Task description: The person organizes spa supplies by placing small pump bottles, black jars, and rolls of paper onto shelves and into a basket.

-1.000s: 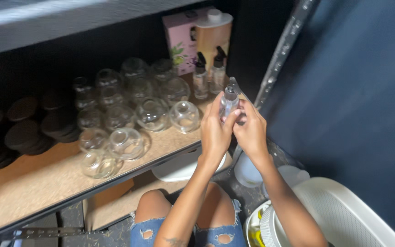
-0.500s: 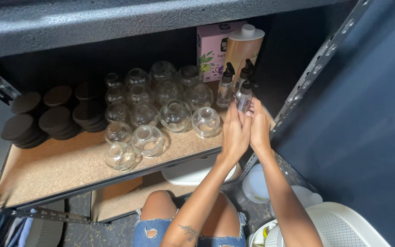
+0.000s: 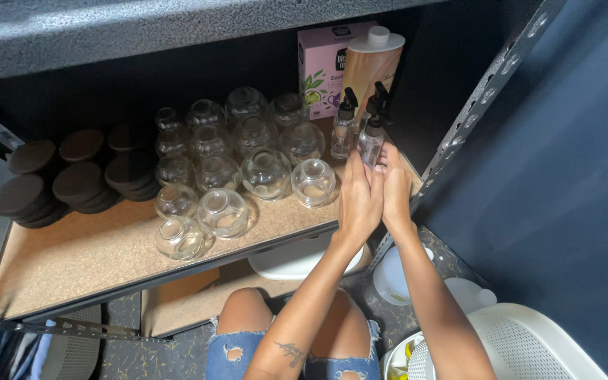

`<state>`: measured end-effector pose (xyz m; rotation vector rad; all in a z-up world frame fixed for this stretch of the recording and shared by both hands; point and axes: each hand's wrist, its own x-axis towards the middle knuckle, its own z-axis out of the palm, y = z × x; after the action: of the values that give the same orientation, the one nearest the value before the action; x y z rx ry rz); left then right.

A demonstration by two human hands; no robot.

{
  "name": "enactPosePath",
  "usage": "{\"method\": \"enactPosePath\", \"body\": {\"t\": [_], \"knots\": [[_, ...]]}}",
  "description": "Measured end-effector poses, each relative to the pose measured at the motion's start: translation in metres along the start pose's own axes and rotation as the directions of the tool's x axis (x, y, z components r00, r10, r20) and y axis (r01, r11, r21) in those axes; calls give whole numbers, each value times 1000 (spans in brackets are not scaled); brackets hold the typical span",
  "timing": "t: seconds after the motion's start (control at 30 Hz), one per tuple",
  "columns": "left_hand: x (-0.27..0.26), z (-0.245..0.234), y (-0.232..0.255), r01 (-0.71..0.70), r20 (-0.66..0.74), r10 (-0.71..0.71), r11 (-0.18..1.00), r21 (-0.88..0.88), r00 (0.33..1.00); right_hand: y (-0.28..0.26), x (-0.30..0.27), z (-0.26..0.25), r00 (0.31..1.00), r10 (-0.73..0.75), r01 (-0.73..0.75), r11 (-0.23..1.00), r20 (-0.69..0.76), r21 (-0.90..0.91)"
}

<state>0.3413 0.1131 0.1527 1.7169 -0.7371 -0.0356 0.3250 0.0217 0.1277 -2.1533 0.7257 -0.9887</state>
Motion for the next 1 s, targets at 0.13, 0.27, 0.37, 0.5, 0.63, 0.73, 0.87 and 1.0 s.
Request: {"method": "enactPosePath", "body": {"t": [0.13,0.27,0.37,0.5,0.63,0.73,0.87,1.0], "knots": [[-1,-2,2,7,16,-7,1000,-4,1000,-5,-1,-4,999,25,-24,1000,27,-13],[-1,0,-2,-4,8,4,1000,-2,1000,-4,-2,-4,999,35,-36,999,41,25],[-1,1,-5,-16,-2,16,1000,-12,1000,-7,-5,-7,998,35,-41,994,53,106],[-10,8,-15,-123,-55,122,992,-23,991,16,-11,-18,987,-142,128,976,72,174],[-44,7,7,-190,9,191,979,-68,982,12,-47,-63,992,-115,111,991,46,80],[-75,18,21,-217,111,229,970,-112,967,28,-81,-109,995,-99,98,994,17,53],[-110,37,48,-207,318,276,950,-235,907,32,-137,-183,1000,5,-5,1000,-9,-4],[-142,77,57,-159,616,310,944,-289,724,42,-197,-242,991,116,-122,989,-64,-89]]}}
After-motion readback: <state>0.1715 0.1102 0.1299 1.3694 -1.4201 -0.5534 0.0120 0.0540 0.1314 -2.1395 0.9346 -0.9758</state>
